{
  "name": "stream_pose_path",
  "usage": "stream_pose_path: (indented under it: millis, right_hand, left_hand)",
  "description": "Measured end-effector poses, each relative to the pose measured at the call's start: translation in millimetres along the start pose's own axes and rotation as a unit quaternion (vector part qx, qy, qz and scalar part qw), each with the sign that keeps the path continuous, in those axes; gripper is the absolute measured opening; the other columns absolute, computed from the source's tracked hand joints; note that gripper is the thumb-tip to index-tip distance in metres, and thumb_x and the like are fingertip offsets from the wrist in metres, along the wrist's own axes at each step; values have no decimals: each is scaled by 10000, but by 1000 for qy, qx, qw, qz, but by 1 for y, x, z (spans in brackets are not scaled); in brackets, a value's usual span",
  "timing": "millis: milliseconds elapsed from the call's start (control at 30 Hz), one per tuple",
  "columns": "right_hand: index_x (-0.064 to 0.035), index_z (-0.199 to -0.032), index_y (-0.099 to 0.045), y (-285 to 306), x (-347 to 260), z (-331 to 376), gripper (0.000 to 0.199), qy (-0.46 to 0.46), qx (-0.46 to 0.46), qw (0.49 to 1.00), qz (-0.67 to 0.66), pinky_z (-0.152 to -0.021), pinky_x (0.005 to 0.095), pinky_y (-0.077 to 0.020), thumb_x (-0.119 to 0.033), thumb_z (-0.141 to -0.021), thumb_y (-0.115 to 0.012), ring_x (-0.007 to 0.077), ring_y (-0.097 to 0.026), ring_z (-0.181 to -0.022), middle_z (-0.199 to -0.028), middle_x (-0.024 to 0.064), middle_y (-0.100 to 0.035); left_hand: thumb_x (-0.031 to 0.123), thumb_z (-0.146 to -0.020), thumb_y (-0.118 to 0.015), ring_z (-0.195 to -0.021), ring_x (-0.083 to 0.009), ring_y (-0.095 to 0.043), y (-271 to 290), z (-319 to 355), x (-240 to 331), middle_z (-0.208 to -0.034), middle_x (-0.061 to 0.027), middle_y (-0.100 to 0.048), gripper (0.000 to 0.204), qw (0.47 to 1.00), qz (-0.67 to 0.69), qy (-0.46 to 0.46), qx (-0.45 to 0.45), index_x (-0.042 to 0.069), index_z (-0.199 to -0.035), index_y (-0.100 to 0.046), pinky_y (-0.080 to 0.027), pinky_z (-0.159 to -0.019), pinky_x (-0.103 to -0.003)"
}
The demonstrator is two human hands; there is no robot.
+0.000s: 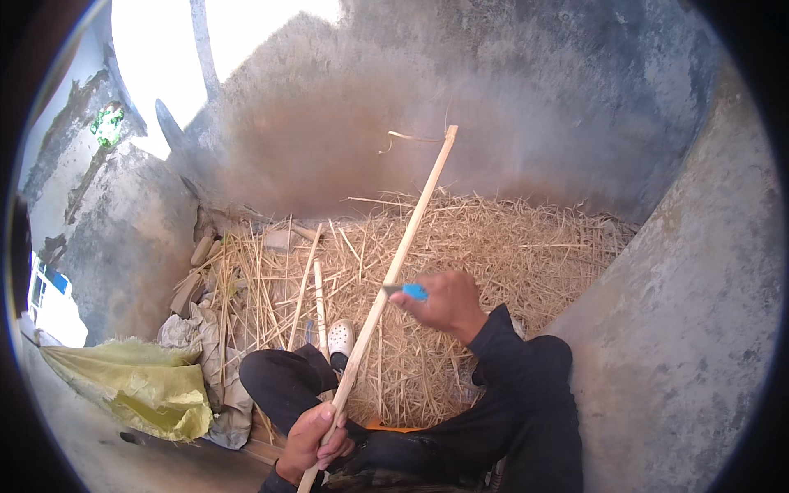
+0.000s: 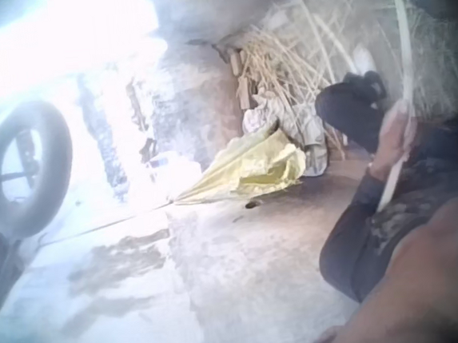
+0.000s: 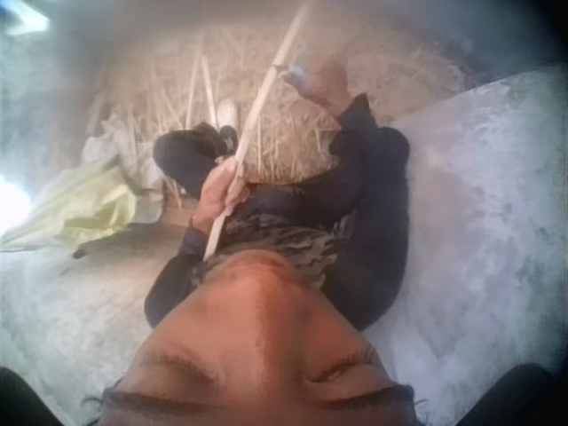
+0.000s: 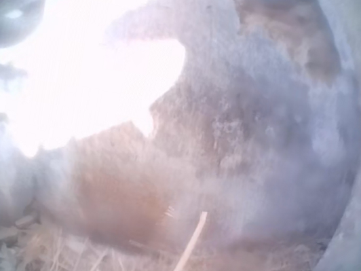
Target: The person sits on a straw-covered floor and uses a blue utility knife to peel the outer layer off a long, thin wooden stick. They hold the stick with their left hand and scrape the knife along its length with their right hand, creating thin shavings that fall onto the straw.
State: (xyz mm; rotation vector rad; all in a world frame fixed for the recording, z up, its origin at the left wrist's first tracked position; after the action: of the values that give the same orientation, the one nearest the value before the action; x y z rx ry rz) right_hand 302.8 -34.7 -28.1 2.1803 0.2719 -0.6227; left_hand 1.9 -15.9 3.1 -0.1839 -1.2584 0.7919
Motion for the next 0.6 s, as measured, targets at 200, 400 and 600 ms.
stream_pose_path:
  millis: [200, 400, 600]
  right_hand:
    - [-154, -454, -463, 1, 33, -15, 737, 45, 69, 993, 81, -338, 335, -326, -809, -792, -445, 171, -444, -326, -395, 5, -413]
    - [-113, -495, -496, 9, 88, -39, 763, -38, 162, 975, 146, -360, 357, -327, -789, -832, -388, 215, -450, -352, -415, 52, -417]
    - [-33, -630, -607, 51, 140, -46, 785, -118, 163, 976, 79, -501, 442, -395, -736, -877, -361, 366, -532, -504, -504, 149, -504]
  left_hand:
    - [354, -1043, -329, -353, -77, -301, -3, 4, -2, -503, 17, -358, 301, 1000, -5, 11, -3, 83, -968, -438, -284, -416, -205]
    - [353, -1042, -335, -353, -75, -303, -6, 11, -8, -498, 23, -357, 301, 999, -15, 32, -16, 80, -963, -435, -289, -426, -214]
    - [308, -1024, -429, -394, -70, -338, -16, 22, -14, -531, 33, -382, 264, 998, -21, 56, 3, 61, -1020, -520, -286, -391, -212]
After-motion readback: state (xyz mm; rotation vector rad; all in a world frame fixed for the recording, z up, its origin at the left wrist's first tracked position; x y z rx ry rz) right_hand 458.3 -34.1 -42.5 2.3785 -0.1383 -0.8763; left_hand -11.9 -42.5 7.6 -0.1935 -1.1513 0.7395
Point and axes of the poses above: each hand's wrist, its own z-axis away from the middle knuckle, its own y-axis out of the back of the hand, x = y × z, the point moved 2 cm from there along -z, towards the middle knuckle
